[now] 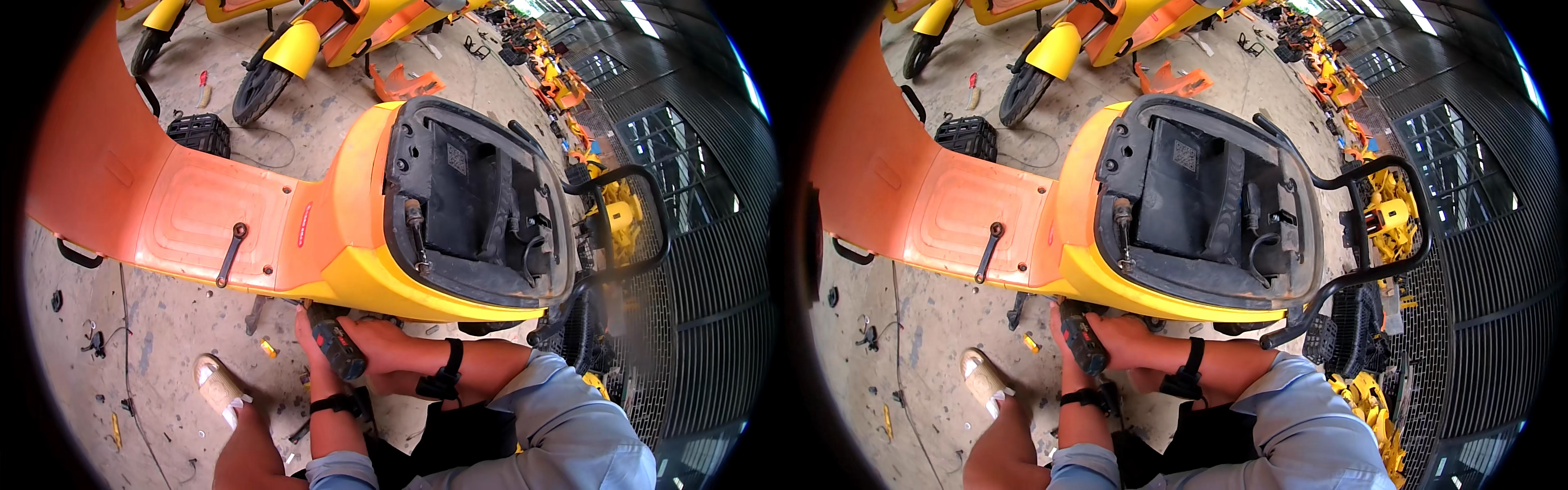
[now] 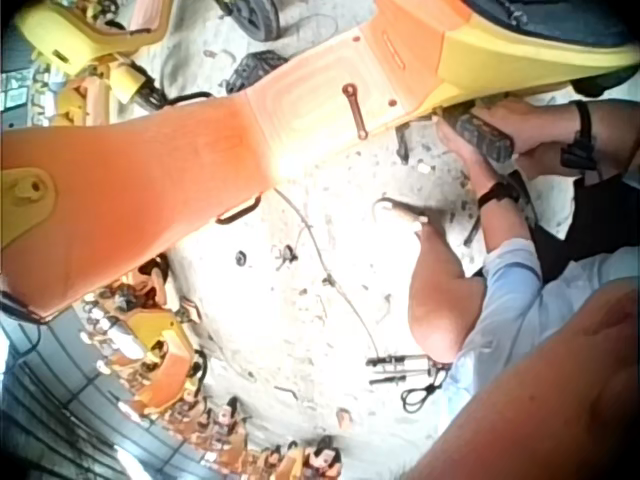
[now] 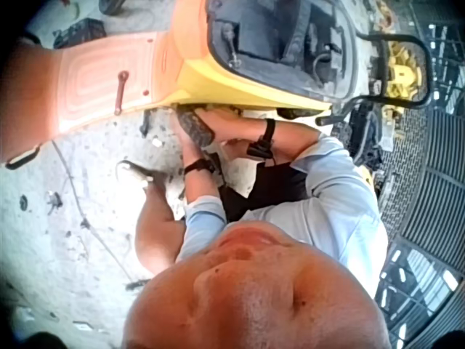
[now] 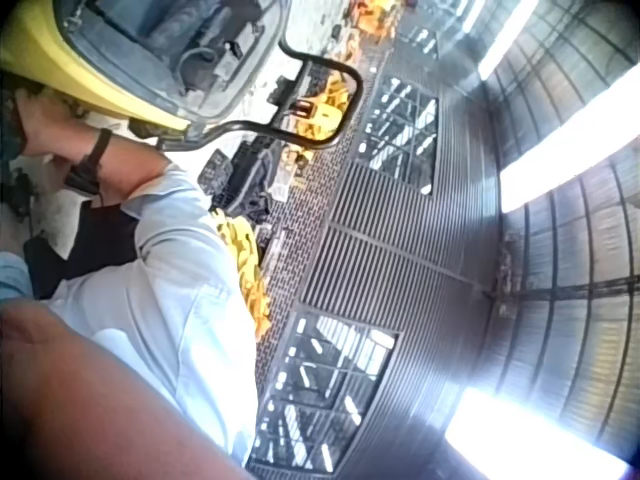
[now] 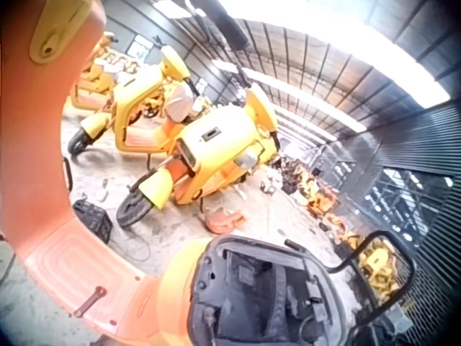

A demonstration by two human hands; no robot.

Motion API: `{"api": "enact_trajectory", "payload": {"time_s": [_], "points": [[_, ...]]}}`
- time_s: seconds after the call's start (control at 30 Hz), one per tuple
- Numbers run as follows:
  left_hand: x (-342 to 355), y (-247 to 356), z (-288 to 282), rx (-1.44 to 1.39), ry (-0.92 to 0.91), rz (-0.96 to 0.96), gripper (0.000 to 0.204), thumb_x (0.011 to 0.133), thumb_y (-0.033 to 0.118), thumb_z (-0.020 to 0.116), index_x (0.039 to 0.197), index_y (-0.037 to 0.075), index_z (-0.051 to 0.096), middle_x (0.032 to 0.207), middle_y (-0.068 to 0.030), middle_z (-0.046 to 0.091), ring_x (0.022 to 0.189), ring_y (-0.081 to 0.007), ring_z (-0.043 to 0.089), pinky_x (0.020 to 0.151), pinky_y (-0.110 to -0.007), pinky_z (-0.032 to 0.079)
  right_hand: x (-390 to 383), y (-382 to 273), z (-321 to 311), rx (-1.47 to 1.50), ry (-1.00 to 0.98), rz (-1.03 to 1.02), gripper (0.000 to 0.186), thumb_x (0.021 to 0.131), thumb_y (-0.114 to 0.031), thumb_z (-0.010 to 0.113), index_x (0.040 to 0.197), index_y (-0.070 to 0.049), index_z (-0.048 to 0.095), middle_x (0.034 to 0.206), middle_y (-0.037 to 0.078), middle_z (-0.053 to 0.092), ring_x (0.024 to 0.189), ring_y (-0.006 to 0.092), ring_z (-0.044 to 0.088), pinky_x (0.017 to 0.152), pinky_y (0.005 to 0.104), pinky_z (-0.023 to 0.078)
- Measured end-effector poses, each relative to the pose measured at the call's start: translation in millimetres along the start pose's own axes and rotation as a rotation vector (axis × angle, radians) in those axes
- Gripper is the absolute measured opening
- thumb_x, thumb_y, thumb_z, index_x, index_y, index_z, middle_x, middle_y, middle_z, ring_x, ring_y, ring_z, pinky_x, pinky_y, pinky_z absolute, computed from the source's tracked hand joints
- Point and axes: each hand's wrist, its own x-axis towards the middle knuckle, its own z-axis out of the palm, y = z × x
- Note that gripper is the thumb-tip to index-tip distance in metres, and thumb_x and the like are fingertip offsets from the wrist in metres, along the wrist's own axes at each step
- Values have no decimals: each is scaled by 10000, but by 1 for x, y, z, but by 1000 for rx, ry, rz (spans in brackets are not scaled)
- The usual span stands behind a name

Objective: The person uses a power drill to remove and replace screws on the side panel of a yellow scooter while sitting on the floor among several other scooters.

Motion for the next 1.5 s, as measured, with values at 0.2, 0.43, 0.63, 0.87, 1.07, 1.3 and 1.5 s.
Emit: {"api": "enact_trajectory", "payload": {"time_s": [0.2, 0.43, 0.63, 0.87, 1.07, 1.3, 1.5], "points": [[-1, 3, 3, 7, -44, -27, 481, 1062, 474, 455, 1185, 33, 603, 1085, -110, 652, 948, -238, 615, 883, -375, 499, 1, -2, -2, -6, -5, -1, 529, 793, -291, 739, 1190, -71, 469, 957, 232, 697, 902, 456, 679, 757, 542, 534], [-6, 3, 7, 24, -15, 4, 447, 1058, 424, 481, 1149, 4, 602, 1045, -121, 655, 898, -229, 635, 828, -366, 522, 0, 0, -2, -9, -16, 10, 528, 792, -293, 739, 1187, -65, 472, 970, 238, 695, 910, 455, 680, 766, 544, 531], [-2, 1, 6, -88, 11, -46, 445, 1055, 412, 496, 1135, -13, 601, 1039, -134, 655, 887, -235, 648, 812, -368, 536, 1, 0, -2, 7, -35, 13, 563, 784, -313, 748, 1211, -66, 477, 986, 232, 694, 925, 453, 676, 783, 533, 530], [-4, 2, 7, -67, -27, -47, 449, 1060, 413, 488, 1129, -16, 601, 1043, -136, 658, 888, -238, 652, 816, -374, 538, -2, 1, 0, 29, -33, 22, 564, 788, -297, 746, 1230, -73, 477, 1011, 234, 690, 947, 452, 669, 798, 530, 522], [-12, 8, 16, -11, -12, -17, 483, 1069, 419, 464, 1181, -33, 593, 1070, -144, 654, 902, -242, 652, 834, -384, 538, -3, -1, 1, 49, -27, 18, 563, 784, -271, 756, 1231, -78, 474, 1020, 235, 686, 954, 456, 665, 802, 530, 517], [1, 0, -2, -49, -58, -47, 494, 1063, 448, 469, 1193, -12, 593, 1065, -134, 652, 908, -237, 644, 855, -374, 532, -4, 1, -3, 152, 42, -21, 474, 788, -276, 754, 1130, -55, 512, 960, 225, 700, 917, 450, 677, 767, 534, 523], [-48, 28, 53, 156, -93, -132, 503, 1051, 507, 453, 1150, 37, 602, 1000, -104, 649, 906, -227, 639, 840, -393, 544, -35, -15, -18, 48, 21, -9, 462, 722, -171, 765, 1071, 39, 547, 921, 215, 714, 897, 421, 703, 731, 500, 557]]}}
